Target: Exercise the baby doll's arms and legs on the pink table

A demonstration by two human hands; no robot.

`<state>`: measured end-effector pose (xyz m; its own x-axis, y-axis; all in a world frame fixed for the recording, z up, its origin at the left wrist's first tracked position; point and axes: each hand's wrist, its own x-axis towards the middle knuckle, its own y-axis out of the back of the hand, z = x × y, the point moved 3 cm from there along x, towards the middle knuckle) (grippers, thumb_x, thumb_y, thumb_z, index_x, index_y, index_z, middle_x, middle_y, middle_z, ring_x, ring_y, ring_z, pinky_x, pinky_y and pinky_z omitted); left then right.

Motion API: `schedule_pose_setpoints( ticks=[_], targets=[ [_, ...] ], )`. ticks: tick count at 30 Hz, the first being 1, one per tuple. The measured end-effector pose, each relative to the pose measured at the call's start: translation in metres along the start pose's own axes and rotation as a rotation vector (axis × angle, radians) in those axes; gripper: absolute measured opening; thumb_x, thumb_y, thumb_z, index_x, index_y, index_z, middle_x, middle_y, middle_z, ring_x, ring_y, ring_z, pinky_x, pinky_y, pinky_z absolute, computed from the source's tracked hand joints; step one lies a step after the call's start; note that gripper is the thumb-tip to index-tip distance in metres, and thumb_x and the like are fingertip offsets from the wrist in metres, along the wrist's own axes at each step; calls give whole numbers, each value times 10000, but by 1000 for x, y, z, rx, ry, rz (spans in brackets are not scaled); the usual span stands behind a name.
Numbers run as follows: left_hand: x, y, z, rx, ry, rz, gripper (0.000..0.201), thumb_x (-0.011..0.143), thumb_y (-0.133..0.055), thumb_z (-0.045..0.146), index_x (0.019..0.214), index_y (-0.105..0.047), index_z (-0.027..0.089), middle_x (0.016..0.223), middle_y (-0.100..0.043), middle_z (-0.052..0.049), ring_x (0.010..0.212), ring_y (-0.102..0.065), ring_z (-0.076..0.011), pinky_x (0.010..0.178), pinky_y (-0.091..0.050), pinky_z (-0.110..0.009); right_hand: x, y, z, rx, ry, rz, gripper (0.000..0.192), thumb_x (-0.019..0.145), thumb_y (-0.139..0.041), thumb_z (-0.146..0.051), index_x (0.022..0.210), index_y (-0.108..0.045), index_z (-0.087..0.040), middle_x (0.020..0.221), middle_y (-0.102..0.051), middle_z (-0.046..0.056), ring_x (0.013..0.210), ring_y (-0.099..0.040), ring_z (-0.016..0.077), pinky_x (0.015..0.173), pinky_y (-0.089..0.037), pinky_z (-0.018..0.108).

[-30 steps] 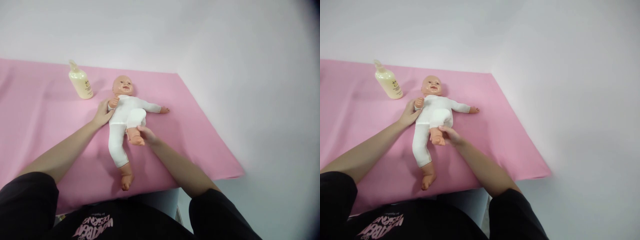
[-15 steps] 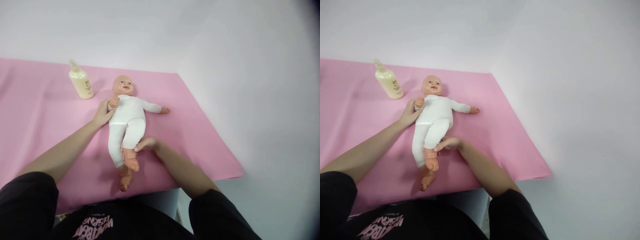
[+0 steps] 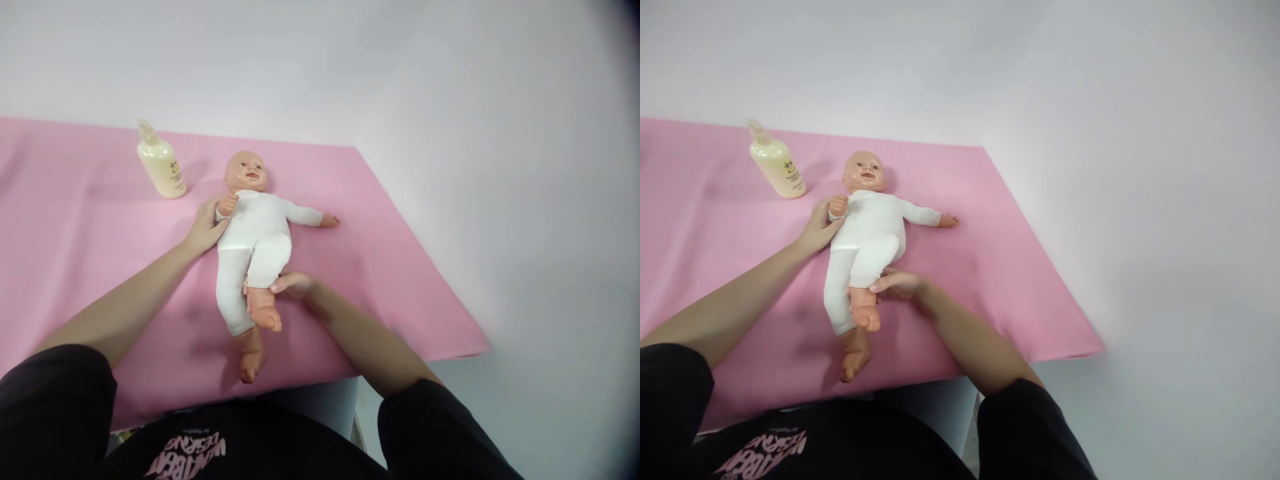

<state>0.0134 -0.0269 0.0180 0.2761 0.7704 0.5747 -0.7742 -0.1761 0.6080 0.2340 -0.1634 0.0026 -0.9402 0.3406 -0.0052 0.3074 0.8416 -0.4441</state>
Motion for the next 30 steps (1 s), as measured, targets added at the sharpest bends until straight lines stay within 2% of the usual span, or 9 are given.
schedule_pose_setpoints(
  ticks=[5, 9, 14, 19, 30],
  targets=[
    [0, 1, 0, -9, 2, -2, 519, 925, -577, 567, 1299, -571, 207, 1249, -681, -148, 1188, -626, -342, 1075, -469, -542, 1, 5, 2, 36, 16, 69, 520, 763, -774, -508, 1067, -635, -110, 965, -771, 129, 911, -718, 224, 797, -525, 310],
    [0, 1, 1, -21, -23, 1, 534, 934, -559, 563, 1313, -569, 188, 1254, -677, -162, 1182, -634, -344, 1066, -481, -551, 2, 6, 1, 73, 35, 103, 521, 763, -784, -502, 1076, -637, -112, 984, -771, 136, 954, -727, 245, 857, -546, 342],
    [0, 0, -1, -11, -8, 0, 539, 934, -560, 575, 1320, -566, 199, 1283, -672, -163, 1205, -626, -341, 1089, -465, -555, 2, 3, 0, 31, 6, 156, 499, 755, -795, -492, 1053, -656, -116, 1023, -764, 134, 935, -707, 228, 805, -532, 326],
    [0, 0, 0, -12, 5, -8, 550, 931, -560, 605, 1309, -579, 205, 1276, -677, -155, 1197, -627, -340, 1086, -469, -555, 3, 5, 4, -45, -5, 160, 459, 775, -822, -459, 1035, -685, -106, 995, -755, 117, 881, -677, 192, 678, -464, 266],
    [0, 0, -2, -21, -4, 4, 538, 924, -569, 591, 1298, -584, 205, 1239, -679, -156, 1171, -628, -346, 1074, -468, -562, 2, 5, 4, -28, -20, 149, 452, 756, -861, -452, 1014, -684, -125, 943, -738, 73, 837, -640, 163, 706, -472, 261]
  ],
)
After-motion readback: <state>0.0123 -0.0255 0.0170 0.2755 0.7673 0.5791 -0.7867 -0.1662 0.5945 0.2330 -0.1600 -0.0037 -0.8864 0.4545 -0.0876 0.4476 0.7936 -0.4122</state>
